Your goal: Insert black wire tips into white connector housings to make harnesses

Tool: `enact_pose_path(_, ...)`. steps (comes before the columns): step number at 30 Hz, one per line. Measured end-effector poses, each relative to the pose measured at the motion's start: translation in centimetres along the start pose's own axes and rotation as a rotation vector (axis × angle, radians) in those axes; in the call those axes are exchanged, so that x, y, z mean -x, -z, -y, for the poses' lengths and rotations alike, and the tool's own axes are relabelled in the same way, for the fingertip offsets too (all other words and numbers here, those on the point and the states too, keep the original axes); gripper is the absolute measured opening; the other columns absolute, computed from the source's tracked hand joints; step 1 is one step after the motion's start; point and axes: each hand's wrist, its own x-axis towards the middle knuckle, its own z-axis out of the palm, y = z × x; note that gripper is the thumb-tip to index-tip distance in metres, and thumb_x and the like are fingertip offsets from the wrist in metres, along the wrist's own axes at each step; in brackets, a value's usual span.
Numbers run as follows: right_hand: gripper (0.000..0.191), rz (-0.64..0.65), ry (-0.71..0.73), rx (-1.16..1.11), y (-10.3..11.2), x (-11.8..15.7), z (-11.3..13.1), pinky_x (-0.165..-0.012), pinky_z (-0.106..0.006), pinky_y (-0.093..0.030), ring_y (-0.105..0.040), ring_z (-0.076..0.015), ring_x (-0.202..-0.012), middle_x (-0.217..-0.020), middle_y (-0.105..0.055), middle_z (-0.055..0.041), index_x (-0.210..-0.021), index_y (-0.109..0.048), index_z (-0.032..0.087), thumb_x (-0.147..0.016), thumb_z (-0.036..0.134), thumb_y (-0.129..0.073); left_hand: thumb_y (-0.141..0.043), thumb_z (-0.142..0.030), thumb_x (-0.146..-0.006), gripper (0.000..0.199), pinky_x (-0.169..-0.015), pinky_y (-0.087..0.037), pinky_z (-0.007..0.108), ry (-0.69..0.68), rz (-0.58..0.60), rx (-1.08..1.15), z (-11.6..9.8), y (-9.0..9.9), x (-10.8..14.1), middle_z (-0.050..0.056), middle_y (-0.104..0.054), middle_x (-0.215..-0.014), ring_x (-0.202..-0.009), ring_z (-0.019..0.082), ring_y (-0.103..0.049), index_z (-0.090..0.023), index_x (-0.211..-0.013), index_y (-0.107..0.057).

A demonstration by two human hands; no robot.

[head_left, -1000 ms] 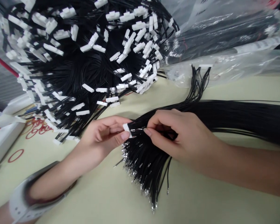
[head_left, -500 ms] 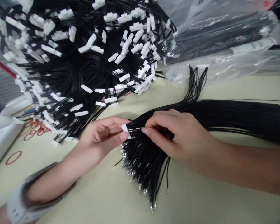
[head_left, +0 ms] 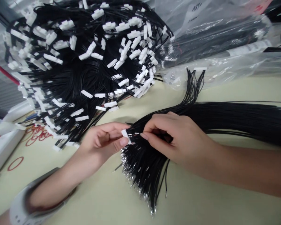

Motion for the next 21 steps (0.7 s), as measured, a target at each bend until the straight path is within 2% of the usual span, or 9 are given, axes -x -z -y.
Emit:
enact_pose_path(9, 0.008, 0.011, 0.004, -0.046, 0.05, 0.05, -0.09, -0.058, -0.021, -0.03, -0.042, -0.0055, -0.056, -0.061, -0.052, 0.0047, -0.069, -0.054, 0.015, -0.077, 0.014, -0.052, -0.061, -0.031, -0.075, 0.014, -0.054, -0.036, 0.03, 0.038, -0.051, -0.009, -0.21, -0.16, 0.03, -0.002, -0.057, -0.065, -0.059, 0.017, -0.045, -0.039, -0.086, -0.064)
enact_pose_path(17, 0.008, 0.014, 0.047, -0.013, 0.0, 0.17, -0.13, -0.058, -0.021, -0.027, -0.04, -0.0053, -0.058, -0.063, -0.052, 0.005, -0.07, -0.054, 0.015, -0.077, 0.013, -0.051, -0.06, -0.031, -0.075, 0.017, -0.056, -0.039, 0.031, 0.039, -0.021, -0.011, -0.26, -0.06, 0.04, -0.003, -0.062, -0.069, -0.06, 0.018, -0.047, -0.041, -0.089, -0.065)
enact_pose_path(21, 0.007, 0.031, 0.07, -0.006, -0.09, 0.26, -0.18, -0.058, -0.022, -0.027, -0.039, -0.0047, -0.057, -0.064, -0.052, 0.0057, -0.07, -0.055, 0.014, -0.076, 0.012, -0.051, -0.063, -0.033, -0.072, 0.016, -0.056, -0.04, 0.032, 0.052, -0.052, -0.03, -0.17, -0.05, -0.02, -0.002, -0.064, -0.071, -0.061, 0.019, -0.05, -0.04, -0.086, -0.065)
